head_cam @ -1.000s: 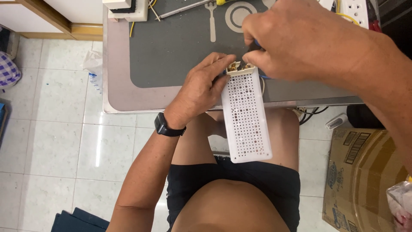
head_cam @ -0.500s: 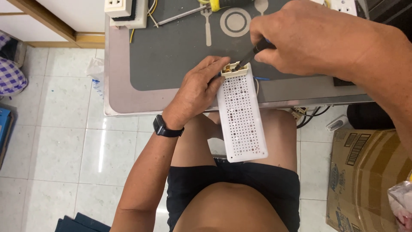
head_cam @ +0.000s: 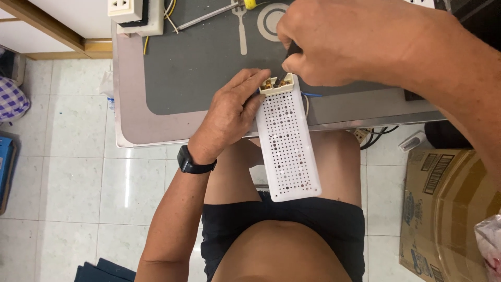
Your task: The person assembles an electrical component by inserting a small white plastic piece into a larger white perforated board. They use a screwdriver to tighten screws on the component and then connect a yellow wire to it.
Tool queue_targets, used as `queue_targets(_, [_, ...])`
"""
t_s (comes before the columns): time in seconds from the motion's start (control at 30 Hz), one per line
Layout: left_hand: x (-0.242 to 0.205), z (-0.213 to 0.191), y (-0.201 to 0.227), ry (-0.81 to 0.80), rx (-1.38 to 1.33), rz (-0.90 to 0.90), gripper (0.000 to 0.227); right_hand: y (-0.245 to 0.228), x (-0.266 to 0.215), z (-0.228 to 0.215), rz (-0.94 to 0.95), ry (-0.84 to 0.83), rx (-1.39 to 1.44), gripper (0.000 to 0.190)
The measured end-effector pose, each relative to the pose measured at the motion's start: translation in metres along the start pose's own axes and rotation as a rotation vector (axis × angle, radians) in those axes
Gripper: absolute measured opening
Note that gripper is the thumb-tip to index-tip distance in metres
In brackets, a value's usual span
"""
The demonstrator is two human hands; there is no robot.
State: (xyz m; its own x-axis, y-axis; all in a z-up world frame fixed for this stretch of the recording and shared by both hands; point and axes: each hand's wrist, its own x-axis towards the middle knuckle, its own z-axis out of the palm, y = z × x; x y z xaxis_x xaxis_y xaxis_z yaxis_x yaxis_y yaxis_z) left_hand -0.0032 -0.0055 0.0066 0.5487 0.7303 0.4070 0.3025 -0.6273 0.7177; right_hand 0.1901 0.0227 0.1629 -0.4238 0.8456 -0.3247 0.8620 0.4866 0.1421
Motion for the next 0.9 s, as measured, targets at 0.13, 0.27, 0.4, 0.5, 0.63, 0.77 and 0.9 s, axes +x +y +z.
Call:
queue_targets(0.13, [0.001, -0.001, 0.003, 0.008, 0.007, 0.023, 0.037, -0.012, -0.002, -0.008, 0.029, -0.018, 0.033, 0.030])
queue_targets(0.27, [0.004, -0.004, 0.016, 0.005, 0.017, 0.005, 0.039, -0.005, 0.014, 0.024, -0.035, 0.241, -0.034, 0.029])
queue_targets(0.4, [0.003, -0.002, 0.022, 0.051, 0.067, -0.006, 0.030, 0.001, -0.029, 0.027, 0.071, 0.251, 0.231, 0.053])
queue_targets(0.5, [0.002, 0.002, 0.006, 0.136, 0.066, -0.011, 0.033, 0.003, -0.090, 0.054, 0.162, 0.594, 0.706, 0.024])
queue_targets(0.63, [0.006, -0.005, -0.004, 0.278, 0.139, 0.022, 0.039, -0.026, -0.148, 0.178, 0.524, 0.753, 1.424, 0.021])
queue_targets(0.77, [0.012, -0.018, -0.004, 0.236, 0.352, -0.169, 0.040, -0.091, -0.208, 0.309, 0.364, 0.345, 2.347, 0.047])
queue_targets(0.9, [0.022, -0.026, 0.005, 0.249, 0.552, -0.124, 0.042, -0.118, -0.243, 0.284, 1.089, -0.369, 2.580, 0.056])
